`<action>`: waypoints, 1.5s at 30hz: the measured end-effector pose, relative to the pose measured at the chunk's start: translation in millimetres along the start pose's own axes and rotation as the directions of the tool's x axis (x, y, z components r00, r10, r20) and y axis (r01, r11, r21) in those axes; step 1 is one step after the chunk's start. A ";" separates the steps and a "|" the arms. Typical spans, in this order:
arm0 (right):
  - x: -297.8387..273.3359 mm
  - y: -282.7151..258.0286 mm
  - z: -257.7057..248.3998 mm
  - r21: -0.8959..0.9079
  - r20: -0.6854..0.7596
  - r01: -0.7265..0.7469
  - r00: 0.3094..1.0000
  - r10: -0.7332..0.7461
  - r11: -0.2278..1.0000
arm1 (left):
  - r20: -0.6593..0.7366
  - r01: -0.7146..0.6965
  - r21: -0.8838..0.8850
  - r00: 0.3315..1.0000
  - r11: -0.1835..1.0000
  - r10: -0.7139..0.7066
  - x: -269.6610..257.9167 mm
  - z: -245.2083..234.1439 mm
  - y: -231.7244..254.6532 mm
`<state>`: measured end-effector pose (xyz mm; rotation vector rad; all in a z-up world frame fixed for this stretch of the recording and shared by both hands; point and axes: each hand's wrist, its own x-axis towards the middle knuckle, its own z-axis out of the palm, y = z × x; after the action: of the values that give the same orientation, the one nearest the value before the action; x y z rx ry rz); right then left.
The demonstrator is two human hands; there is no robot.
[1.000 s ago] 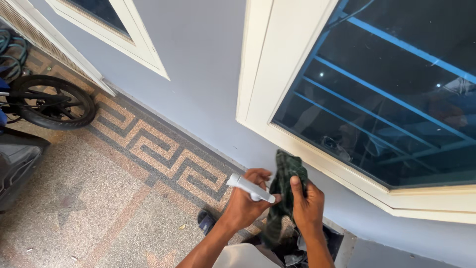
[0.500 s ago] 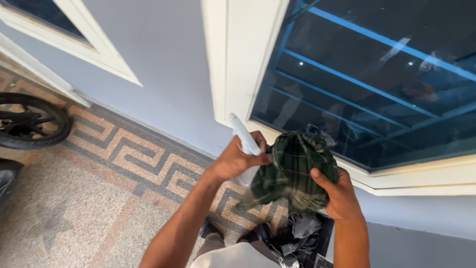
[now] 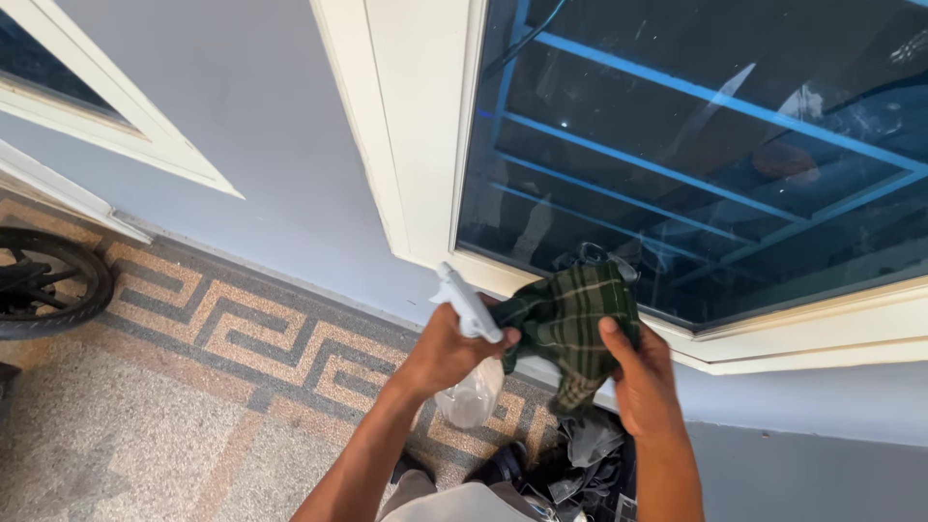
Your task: The person sprays a cleaning solution from a bottle onto a window pane and wipes the glass and white frame using a green cloth.
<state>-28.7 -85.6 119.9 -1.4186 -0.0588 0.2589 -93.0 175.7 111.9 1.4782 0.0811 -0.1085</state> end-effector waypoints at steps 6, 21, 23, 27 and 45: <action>-17.0 -37.7 1.7 -0.868 -0.150 -0.122 0.988 -0.019 0.481 | 0.112 -0.166 0.278 0.984 0.946 0.140 -18.2 -15.0 48.3; -4.4 -50.5 35.3 -0.833 0.202 0.003 0.933 0.299 0.553 | 0.059 0.051 0.634 0.992 0.772 -0.114 -26.7 -39.7 102.1; 0.5 -53.5 35.7 -0.803 0.265 0.031 0.914 0.309 0.595 | -0.042 0.199 0.691 0.971 0.695 -0.236 -25.5 -45.6 98.4; 18.3 -57.2 18.8 -0.837 0.482 0.168 0.676 0.558 0.521 | 0.209 -0.066 0.559 0.976 0.826 -0.063 -27.4 -63.3 74.6; 26.5 -13.8 14.2 0.018 0.015 -0.638 0.770 0.638 0.770 | 0.185 -0.003 0.213 0.982 0.977 -0.037 -13.4 -89.9 -1.5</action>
<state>-3.7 -68.0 132.6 -1.3756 0.4348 0.8304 -105.4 265.4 103.8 1.6740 -0.0738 -0.2777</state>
